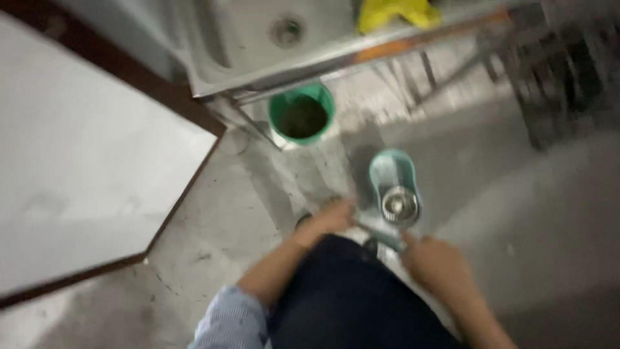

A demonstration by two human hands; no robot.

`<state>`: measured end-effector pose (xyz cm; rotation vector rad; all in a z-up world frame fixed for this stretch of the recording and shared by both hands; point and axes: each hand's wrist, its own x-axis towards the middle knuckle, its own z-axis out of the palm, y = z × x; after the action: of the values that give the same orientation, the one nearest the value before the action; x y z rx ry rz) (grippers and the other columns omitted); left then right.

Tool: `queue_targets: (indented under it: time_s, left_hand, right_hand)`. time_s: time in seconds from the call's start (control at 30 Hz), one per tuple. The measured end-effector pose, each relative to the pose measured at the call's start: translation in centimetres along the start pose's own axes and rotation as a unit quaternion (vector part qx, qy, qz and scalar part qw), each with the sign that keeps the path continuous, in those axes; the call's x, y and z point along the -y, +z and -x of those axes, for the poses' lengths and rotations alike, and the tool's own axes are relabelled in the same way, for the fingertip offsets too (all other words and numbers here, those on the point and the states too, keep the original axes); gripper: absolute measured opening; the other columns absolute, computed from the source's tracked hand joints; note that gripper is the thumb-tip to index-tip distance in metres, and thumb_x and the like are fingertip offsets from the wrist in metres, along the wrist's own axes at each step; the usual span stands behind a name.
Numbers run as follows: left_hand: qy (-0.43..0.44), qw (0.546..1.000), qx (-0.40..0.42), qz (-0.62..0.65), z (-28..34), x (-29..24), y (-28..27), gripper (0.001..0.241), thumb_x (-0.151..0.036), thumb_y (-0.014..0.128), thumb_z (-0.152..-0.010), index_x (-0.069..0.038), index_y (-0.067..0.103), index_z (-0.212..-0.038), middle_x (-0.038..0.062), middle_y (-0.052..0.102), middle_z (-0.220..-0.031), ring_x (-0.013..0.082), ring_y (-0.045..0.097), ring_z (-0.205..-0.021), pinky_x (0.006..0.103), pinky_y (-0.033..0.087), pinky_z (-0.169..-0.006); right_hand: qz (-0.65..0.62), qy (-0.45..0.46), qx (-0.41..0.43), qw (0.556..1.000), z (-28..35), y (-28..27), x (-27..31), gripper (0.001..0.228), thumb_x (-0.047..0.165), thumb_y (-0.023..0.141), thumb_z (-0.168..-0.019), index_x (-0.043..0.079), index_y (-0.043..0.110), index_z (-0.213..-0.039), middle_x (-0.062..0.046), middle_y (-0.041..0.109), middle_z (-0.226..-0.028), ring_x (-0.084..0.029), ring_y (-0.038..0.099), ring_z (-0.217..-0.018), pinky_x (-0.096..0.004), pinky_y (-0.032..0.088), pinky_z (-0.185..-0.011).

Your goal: Mopping a kitchen floor, emptying the bucket into a sink, and wiping down surfaces.

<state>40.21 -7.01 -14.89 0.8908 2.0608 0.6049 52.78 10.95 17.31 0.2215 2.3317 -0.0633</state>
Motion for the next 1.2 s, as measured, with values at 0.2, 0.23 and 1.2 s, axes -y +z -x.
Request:
queue_targets:
  time_s: [0.2, 0.23, 1.2]
  left_hand:
    - [0.254, 0.906, -0.176, 0.290, 4.0, -8.6, 5.2, 0.063, -0.033, 0.081, -0.082, -0.011, 0.062, -0.139, 0.017, 0.064, -0.139, 0.0352, 0.059, -0.131, 0.0456, 0.046, -0.113]
    - [0.248, 0.904, -0.186, 0.293, 4.1, -7.8, 6.3, 0.063, -0.033, 0.081, -0.082, -0.011, 0.062, -0.139, 0.017, 0.064, -0.139, 0.0352, 0.059, -0.131, 0.0456, 0.046, -0.113]
    - [-0.356, 0.432, -0.795, 0.233, 35.2, -6.7, -8.0, 0.021, -0.016, 0.082, -0.094, -0.004, 0.064, -0.095, 0.007, 0.063, -0.090, 0.0162, 0.056, -0.083, 0.0323, 0.048, -0.078]
  right_hand:
    - [-0.030, -0.282, -0.149, 0.947, -4.2, 2.5, -0.3, 0.040, 0.034, 0.062, -0.095, 0.012, 0.059, -0.129, -0.014, 0.075, -0.108, -0.032, 0.073, -0.092, -0.045, 0.059, -0.079]
    - [-0.024, -0.291, -0.145, 0.945, -3.9, 1.9, -0.1, 0.040, 0.034, 0.062, -0.095, 0.012, 0.059, -0.129, -0.014, 0.075, -0.108, -0.032, 0.073, -0.092, -0.045, 0.059, -0.079]
    - [-0.068, -0.303, -0.042, 0.950, -28.1, -24.7, 6.2, 0.048, 0.034, 0.061, -0.097, 0.024, 0.060, -0.145, -0.009, 0.077, -0.107, -0.024, 0.074, -0.092, -0.038, 0.057, -0.084]
